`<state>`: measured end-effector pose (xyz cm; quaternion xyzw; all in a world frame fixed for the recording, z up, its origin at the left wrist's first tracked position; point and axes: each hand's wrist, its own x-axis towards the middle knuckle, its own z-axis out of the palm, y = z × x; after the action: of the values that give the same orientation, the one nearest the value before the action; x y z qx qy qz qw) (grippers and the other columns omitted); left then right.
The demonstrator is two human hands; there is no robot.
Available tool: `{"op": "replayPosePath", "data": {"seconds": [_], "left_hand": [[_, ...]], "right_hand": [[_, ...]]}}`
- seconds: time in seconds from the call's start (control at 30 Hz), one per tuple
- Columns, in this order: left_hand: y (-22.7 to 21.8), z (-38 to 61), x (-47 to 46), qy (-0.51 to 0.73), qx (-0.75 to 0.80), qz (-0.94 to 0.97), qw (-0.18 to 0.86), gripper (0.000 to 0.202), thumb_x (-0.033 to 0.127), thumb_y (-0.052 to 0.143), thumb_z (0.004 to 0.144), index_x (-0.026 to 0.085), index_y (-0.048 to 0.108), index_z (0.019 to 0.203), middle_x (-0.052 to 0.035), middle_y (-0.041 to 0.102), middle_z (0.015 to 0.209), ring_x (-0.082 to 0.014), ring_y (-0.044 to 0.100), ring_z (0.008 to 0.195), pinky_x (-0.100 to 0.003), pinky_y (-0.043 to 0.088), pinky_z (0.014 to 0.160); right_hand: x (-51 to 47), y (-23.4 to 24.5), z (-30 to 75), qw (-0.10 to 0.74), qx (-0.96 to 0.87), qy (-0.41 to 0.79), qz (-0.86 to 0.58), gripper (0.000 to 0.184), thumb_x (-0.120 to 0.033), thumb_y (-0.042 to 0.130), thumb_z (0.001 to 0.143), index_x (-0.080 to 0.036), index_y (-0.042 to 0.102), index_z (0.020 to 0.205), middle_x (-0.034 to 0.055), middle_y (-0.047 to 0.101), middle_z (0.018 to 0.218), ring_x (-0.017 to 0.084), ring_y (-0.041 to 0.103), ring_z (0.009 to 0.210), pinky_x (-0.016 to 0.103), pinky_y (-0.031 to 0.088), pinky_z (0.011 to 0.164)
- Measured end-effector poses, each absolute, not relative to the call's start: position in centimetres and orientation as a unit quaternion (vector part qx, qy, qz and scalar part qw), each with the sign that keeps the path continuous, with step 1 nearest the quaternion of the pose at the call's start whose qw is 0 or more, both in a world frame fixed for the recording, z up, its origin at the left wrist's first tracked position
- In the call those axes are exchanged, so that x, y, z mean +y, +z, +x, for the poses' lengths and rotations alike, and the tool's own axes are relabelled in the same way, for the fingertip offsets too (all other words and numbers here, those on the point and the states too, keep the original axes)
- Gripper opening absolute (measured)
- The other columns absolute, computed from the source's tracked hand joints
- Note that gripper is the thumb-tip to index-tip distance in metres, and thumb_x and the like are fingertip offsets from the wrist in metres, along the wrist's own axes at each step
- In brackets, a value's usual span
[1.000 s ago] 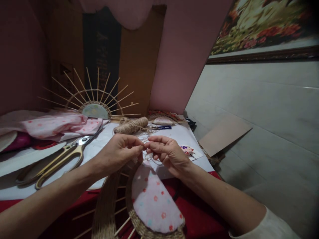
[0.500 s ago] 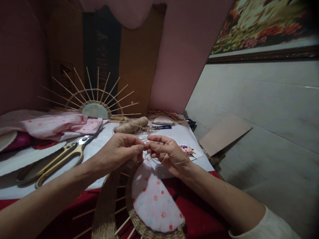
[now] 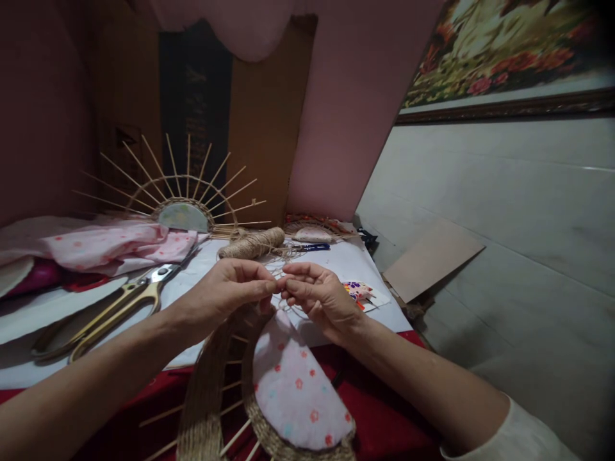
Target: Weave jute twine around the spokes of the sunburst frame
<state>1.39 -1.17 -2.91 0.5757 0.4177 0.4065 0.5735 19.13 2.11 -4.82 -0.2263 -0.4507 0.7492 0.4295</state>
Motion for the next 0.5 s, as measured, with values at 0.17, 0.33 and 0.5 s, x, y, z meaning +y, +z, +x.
{"op": "replayPosePath", "data": {"seconds": [0.17, 0.33, 0.5], "left_hand": [[-2.93, 1.5, -1.06, 0.415, 0.429, 0.578, 0.557, 0.022, 0.034, 0.068, 0.075, 0.014, 0.064, 0.065, 0.0021, 0.061, 0.057, -0.0066, 0.051, 0.053, -0.018, 0.038, 0.051], [-2.85, 1.48, -1.1, 0.401, 0.43, 0.582, 0.562, 0.025, 0.036, 0.066, 0.077, 0.014, 0.064, 0.066, 0.0007, 0.062, 0.059, -0.0076, 0.052, 0.054, -0.019, 0.039, 0.052], [-2.51, 1.54, -1.42, 0.4, 0.429, 0.61, 0.532, 0.023, 0.034, 0.065, 0.076, 0.014, 0.061, 0.065, 0.0024, 0.059, 0.056, -0.0072, 0.049, 0.053, -0.019, 0.038, 0.052]], "right_hand": [[2.08, -4.85, 19.17, 0.42, -0.436, 0.767, -0.214, 0.026, -0.016, 0.079, 0.064, -0.014, 0.066, 0.086, 0.0024, 0.071, 0.076, 0.007, 0.064, 0.062, 0.016, 0.049, 0.059], [2.11, -4.9, 19.19, 0.422, -0.437, 0.765, -0.216, 0.026, -0.015, 0.079, 0.064, -0.014, 0.066, 0.086, 0.0021, 0.07, 0.074, 0.008, 0.063, 0.061, 0.016, 0.049, 0.058], [1.91, -4.77, 19.17, 0.41, -0.43, 0.773, -0.22, 0.023, -0.013, 0.077, 0.065, -0.013, 0.066, 0.086, 0.0027, 0.07, 0.075, 0.008, 0.063, 0.062, 0.018, 0.049, 0.06]]}}
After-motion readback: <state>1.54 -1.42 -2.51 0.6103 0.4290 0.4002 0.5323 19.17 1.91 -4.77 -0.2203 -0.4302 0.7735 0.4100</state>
